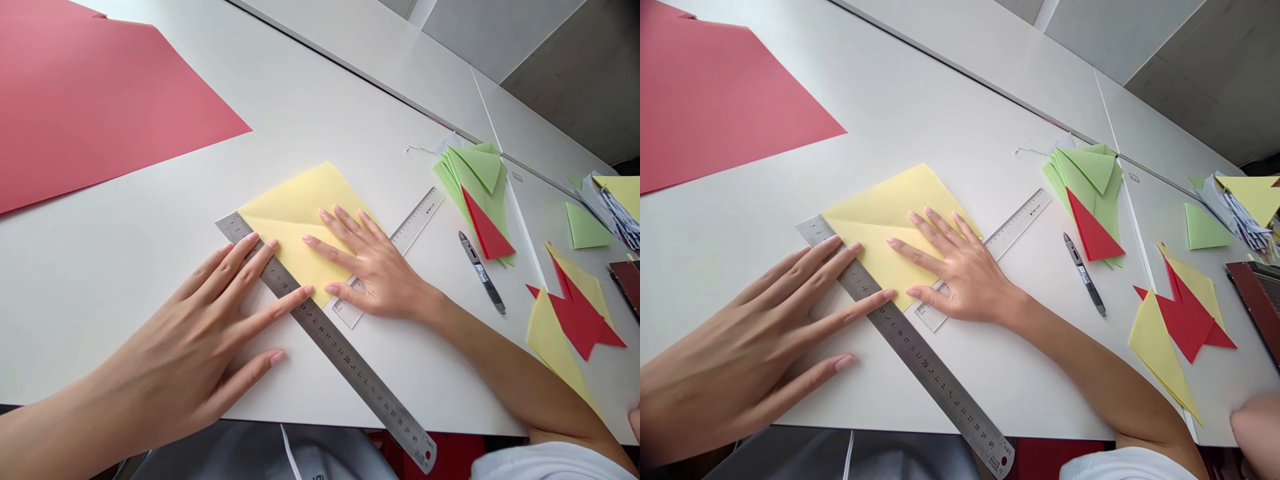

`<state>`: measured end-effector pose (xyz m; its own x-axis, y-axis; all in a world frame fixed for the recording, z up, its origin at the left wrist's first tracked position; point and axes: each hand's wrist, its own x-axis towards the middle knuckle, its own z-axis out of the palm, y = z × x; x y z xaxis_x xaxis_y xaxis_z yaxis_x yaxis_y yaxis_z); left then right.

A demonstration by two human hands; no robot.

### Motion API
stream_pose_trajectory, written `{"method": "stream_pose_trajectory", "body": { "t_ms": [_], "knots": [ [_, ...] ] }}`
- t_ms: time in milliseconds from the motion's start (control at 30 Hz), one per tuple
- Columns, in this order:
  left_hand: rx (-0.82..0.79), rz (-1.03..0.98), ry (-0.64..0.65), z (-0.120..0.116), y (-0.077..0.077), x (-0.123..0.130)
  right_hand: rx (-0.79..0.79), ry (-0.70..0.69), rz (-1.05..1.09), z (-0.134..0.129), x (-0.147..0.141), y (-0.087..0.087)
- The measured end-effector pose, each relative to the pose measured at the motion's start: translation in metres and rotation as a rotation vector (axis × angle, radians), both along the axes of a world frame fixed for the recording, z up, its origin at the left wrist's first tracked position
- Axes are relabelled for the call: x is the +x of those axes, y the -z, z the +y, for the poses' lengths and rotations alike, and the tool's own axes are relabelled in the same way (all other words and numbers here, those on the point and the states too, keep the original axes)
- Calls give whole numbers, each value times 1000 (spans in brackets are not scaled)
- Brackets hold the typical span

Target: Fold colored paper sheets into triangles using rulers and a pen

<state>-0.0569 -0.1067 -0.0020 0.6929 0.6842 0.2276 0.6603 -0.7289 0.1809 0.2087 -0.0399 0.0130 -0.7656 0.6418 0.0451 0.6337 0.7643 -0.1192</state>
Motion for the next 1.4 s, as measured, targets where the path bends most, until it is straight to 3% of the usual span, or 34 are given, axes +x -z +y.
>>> {"method": "stream_pose_trajectory", "body": {
  "t_ms": [733,1400],
  "knots": [
    [-91,-84,-20,-2,1,1,-54,-39,-2,0,-15,-5],
    [27,-67,-16,1,9,-4,-53,-59,-32,4,-18,-1]
  ]
}}
